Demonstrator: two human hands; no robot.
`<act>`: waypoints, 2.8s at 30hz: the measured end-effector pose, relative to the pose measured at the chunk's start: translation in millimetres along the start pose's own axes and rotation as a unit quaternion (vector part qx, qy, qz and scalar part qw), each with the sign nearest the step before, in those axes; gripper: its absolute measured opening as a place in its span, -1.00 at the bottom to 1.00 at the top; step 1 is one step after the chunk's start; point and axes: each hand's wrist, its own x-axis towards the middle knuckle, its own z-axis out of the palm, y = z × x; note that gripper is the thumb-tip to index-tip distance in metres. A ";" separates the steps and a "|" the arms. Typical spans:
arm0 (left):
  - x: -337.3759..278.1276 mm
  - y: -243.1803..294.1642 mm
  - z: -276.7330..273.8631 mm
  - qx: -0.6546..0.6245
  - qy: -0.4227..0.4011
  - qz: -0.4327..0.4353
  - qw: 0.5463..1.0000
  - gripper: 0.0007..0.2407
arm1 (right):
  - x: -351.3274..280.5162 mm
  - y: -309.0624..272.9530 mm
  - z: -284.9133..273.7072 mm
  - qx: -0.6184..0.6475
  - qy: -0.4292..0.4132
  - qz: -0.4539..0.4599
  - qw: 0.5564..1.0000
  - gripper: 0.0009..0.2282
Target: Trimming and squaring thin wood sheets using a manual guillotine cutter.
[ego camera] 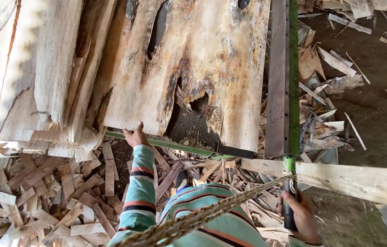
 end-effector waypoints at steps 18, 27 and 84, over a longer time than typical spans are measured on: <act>-3.7 57.7 -20.8 -0.151 0.067 -0.098 0.981 -0.36 | 16.6 12.9 -18.4 0.111 -0.080 0.004 0.991 -0.46; 8.4 101.3 -33.8 -0.082 -0.225 -0.070 0.969 -0.65 | -0.1 -2.8 -1.2 0.025 -0.037 0.046 0.998 -0.45; -136.1 186.9 -53.7 0.030 -0.616 0.368 0.696 -0.48 | -36.4 -56.7 6.1 0.069 -0.077 -0.054 0.993 -0.57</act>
